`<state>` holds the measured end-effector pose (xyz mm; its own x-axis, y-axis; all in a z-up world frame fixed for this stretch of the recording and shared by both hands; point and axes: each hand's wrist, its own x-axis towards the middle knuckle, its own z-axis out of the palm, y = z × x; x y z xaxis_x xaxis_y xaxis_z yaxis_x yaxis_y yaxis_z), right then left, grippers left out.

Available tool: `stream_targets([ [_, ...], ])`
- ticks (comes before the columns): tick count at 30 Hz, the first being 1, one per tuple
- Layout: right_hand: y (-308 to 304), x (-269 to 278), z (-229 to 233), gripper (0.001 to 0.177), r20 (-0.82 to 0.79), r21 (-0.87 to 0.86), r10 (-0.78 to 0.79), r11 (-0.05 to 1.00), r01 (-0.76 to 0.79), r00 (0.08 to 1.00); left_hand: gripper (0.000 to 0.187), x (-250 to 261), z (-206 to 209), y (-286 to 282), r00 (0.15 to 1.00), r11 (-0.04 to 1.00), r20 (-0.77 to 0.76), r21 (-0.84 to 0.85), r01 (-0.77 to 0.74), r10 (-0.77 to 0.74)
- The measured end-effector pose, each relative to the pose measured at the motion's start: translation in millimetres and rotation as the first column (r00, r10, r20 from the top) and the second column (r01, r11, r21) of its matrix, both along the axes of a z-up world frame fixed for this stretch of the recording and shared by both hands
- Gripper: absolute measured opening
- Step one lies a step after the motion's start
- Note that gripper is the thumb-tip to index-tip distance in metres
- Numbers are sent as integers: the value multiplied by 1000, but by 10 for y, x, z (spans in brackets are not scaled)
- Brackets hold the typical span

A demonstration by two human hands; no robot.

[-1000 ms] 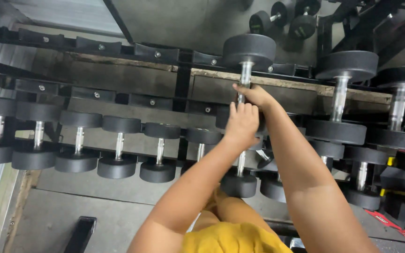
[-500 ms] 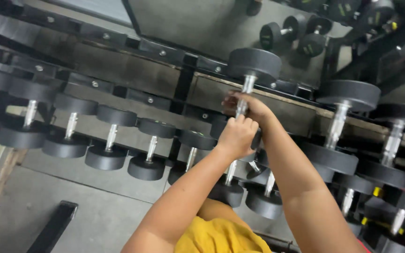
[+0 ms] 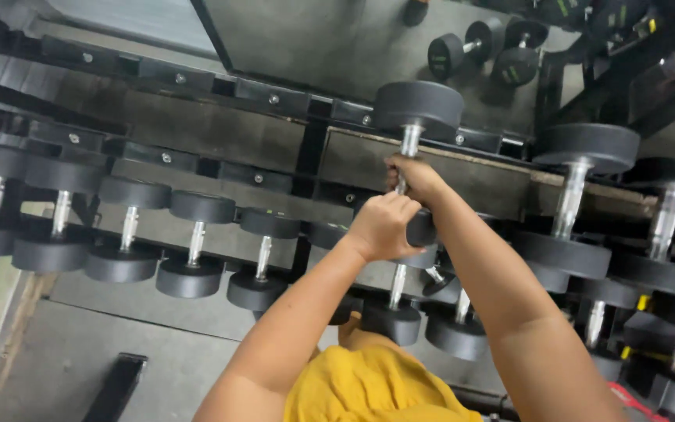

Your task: Clean and organize gym dumbbells on a weight rack using a spray bottle and cloth.

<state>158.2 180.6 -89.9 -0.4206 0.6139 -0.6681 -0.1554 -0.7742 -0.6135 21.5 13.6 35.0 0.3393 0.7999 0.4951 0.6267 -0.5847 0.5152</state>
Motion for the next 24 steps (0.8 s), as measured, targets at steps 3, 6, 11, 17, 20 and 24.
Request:
stream_targets([
  [3,61,-120,-176,18,121,94,-18,996,7,993,66,-194,-70,-5,999,1000,39,18,6,-7],
  [6,7,-292,-63,13,231,157,-117,984,82,966,69,-413,-103,21,997,997,49,-42,68,-66],
  [11,-48,-455,-45,15,294,142,-130,986,92,947,71,-678,-175,19,991,994,84,-30,109,-106],
  [17,107,-638,-447,16,335,204,-182,972,117,925,74,-1037,-232,99,990,987,56,-89,135,-131],
  [20,85,-867,-510,17,445,274,-196,959,75,874,76,-1318,-403,117,992,983,12,-131,128,-128],
  [24,-47,-1104,23,26,728,226,-76,965,-134,681,79,-1510,-535,167,988,983,11,-100,152,-152],
])
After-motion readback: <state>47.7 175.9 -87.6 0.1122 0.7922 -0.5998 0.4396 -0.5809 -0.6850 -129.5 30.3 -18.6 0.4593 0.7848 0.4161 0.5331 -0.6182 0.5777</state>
